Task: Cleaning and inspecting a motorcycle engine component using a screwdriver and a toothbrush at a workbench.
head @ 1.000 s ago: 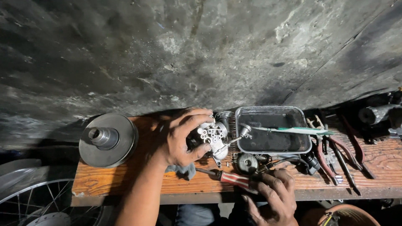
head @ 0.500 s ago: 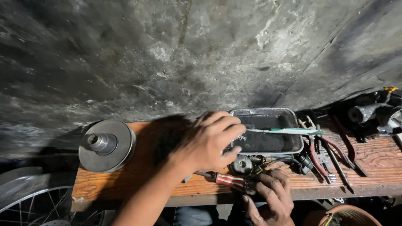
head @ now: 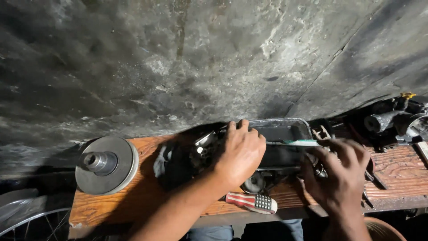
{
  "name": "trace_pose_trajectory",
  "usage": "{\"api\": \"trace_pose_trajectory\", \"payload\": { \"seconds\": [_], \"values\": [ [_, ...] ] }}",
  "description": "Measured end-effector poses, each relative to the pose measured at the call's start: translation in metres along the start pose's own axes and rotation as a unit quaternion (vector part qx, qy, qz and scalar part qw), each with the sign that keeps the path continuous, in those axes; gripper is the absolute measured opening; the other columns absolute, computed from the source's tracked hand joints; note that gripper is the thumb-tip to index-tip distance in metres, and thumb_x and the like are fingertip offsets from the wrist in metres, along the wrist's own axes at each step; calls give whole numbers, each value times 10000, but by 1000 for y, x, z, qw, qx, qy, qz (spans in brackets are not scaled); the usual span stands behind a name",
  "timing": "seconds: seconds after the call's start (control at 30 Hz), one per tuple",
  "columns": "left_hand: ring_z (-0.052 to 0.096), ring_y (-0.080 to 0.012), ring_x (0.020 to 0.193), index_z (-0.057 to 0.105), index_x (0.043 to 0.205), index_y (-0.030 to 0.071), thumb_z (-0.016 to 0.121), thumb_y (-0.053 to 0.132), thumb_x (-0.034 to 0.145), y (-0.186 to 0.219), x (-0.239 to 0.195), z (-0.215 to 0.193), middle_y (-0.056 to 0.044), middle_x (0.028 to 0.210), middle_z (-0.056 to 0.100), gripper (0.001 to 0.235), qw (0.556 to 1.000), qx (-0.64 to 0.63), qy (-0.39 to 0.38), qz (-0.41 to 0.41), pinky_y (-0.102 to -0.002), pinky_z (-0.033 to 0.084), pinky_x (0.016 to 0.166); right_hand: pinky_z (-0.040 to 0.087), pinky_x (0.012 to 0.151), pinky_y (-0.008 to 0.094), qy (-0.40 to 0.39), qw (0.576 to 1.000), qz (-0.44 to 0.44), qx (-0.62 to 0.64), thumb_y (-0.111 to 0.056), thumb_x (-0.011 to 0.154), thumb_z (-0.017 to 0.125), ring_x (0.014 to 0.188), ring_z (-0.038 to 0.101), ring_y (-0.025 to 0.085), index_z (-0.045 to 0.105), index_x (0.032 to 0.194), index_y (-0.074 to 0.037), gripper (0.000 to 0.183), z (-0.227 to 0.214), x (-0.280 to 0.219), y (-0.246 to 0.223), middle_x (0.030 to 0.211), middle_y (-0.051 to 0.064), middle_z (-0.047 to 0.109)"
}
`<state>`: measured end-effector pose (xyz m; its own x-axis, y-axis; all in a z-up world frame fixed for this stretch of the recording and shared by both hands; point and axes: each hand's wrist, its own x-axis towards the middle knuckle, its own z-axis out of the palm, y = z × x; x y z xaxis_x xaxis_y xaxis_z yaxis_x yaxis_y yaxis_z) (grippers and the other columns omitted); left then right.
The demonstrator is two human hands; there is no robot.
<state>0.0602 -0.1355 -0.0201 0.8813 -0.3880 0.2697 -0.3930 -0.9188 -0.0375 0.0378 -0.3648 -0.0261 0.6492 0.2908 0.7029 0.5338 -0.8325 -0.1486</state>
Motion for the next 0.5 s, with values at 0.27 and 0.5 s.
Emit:
{"api": "trace_pose_trajectory", "payload": {
  "seconds": [0.27, 0.5],
  "values": [
    [599, -498, 1294, 776, 924, 71, 647, -31, 722, 4, 0, 42, -125, 756, 704, 260, 999, -6, 46, -1, -658, 368, 1112, 403, 825, 499, -229, 959, 41, -163, -638, 788, 692, 1005, 493, 364, 711, 1096, -465, 354, 23, 32, 13, 957, 46, 509],
    [661, -419, 1054, 749, 774, 110, 687, -7, 695, -1, 1, 17, -88, 639, 677, 154, 994, 25, 100, 35, -583, 432, 971, 420, 964, 645, -355, 916, 77, -168, -593, 774, 639, 1109, 497, 387, 681, 1171, -553, 402, 30, 51, 8, 1088, 35, 546]
  ]
}}
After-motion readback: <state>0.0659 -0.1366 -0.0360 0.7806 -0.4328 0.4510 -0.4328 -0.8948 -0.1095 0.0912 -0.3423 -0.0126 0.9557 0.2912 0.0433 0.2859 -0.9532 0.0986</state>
